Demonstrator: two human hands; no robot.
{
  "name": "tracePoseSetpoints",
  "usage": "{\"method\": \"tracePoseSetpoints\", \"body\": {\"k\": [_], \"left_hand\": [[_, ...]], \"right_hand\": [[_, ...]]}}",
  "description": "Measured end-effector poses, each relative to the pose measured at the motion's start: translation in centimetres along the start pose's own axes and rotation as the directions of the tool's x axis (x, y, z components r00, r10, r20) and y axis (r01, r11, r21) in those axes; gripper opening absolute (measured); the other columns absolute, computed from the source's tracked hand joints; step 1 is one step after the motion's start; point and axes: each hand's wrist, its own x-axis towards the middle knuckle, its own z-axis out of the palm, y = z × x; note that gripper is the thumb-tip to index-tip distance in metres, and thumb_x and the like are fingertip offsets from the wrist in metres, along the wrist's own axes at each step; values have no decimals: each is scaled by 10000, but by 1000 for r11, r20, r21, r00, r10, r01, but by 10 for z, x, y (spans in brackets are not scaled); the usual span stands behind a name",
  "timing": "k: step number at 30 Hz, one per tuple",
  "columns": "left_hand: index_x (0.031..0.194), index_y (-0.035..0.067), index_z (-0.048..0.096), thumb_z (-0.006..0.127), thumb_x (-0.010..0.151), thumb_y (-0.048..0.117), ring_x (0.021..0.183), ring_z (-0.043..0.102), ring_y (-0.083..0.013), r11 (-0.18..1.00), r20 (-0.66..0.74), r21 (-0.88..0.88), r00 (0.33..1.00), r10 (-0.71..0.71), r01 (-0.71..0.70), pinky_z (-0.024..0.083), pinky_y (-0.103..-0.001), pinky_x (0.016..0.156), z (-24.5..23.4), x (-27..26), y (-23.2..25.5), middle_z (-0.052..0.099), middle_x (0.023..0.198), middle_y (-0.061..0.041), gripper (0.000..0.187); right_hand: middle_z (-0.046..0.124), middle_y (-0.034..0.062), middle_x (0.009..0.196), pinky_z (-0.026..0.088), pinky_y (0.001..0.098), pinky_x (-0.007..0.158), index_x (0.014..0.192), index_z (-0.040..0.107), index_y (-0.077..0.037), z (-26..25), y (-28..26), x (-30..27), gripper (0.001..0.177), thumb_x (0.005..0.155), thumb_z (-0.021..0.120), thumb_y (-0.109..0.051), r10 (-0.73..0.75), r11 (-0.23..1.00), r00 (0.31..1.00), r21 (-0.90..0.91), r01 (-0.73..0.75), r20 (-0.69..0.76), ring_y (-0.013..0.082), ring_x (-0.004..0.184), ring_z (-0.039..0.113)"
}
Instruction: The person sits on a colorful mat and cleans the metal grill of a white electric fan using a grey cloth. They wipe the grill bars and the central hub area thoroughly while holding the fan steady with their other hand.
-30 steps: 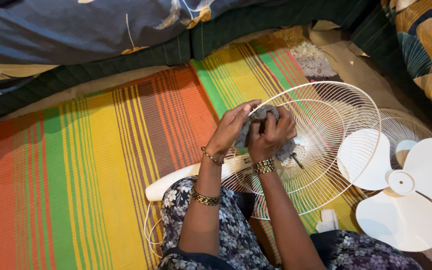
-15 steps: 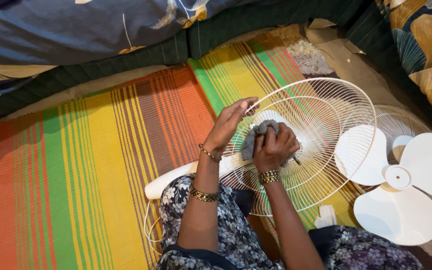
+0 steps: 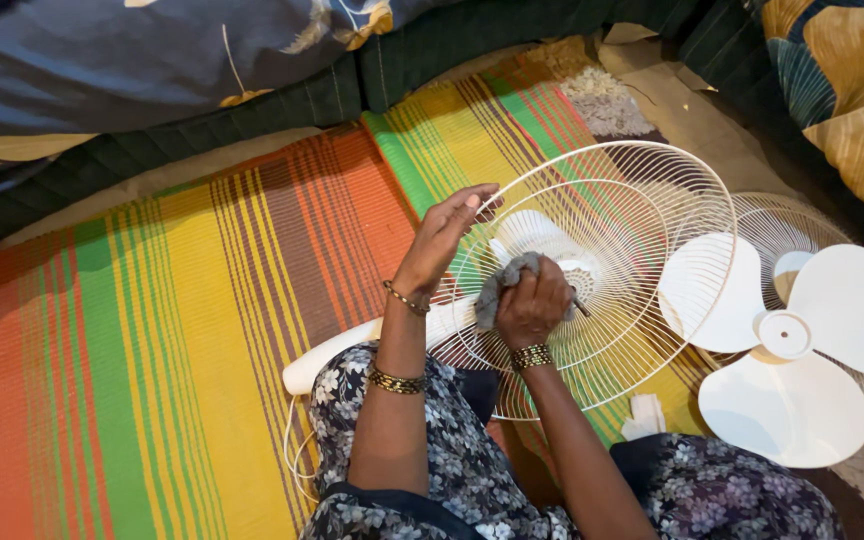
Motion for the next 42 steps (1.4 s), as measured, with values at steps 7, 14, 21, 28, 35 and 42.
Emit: {"method": "tracePoseSetpoints", "body": {"k": [7, 14, 21, 28, 35, 42], "left_hand": [[1379, -19, 610, 513, 1068, 377, 1252, 626, -223, 1000, 18, 1, 1000, 4, -4, 485, -353, 1077, 0, 0, 3, 671, 1347, -116, 513], [1435, -13, 552, 524, 1065, 349, 1252, 602, -194, 999, 69, 16, 997, -29, 28, 488, -332, 1067, 0, -5, 15, 637, 1360, -130, 518], [1420, 1, 587, 550, 1035, 396, 1188, 641, -197, 990, -5, 131, 999, -53, 53, 533, -323, 999, 2, -5, 16, 679, 1316, -151, 553], [1437, -3, 548, 545, 1052, 396, 1268, 616, -206, 999, 42, 35, 999, -21, 19, 497, -343, 1070, 1, -3, 4, 659, 1331, -153, 554], [1416, 18, 587, 524, 1048, 390, 1055, 659, -168, 983, -27, 184, 1000, 1, 4, 534, -315, 941, 0, -3, 1, 728, 1172, -104, 527], [1295, -1, 675, 519, 1052, 404, 896, 673, -151, 983, -121, 178, 992, -29, 50, 548, -300, 824, -10, -5, -21, 765, 998, -94, 498]], "right_hand": [[584, 223, 1295, 389, 542, 1033, 1068, 641, 3, -19, -23, 2, 251, 839, 657, -97, 72, 993, 997, 89, -74, 26, 385, 1209, 554], [588, 199, 1299, 411, 511, 1005, 1025, 685, -6, -17, -50, 66, 198, 865, 730, -115, 10, 978, 988, 206, 23, -156, 373, 1220, 568], [575, 241, 1307, 416, 537, 984, 981, 659, 6, 4, -48, 57, 191, 870, 714, -139, -25, 987, 992, 153, 44, -124, 401, 1213, 558], [585, 204, 1299, 416, 544, 991, 1002, 670, -6, -14, -31, 39, 193, 861, 715, -129, -34, 998, 999, 50, 35, -33, 387, 1202, 552], [577, 214, 1314, 460, 521, 1016, 998, 650, 24, -27, -34, 42, 159, 848, 663, -25, -17, 997, 999, 82, 14, 38, 404, 1235, 544], [578, 225, 1285, 503, 473, 995, 1033, 640, 38, -44, -22, 40, 162, 872, 643, 17, -65, 991, 993, 122, 53, 101, 402, 1197, 561]]}}
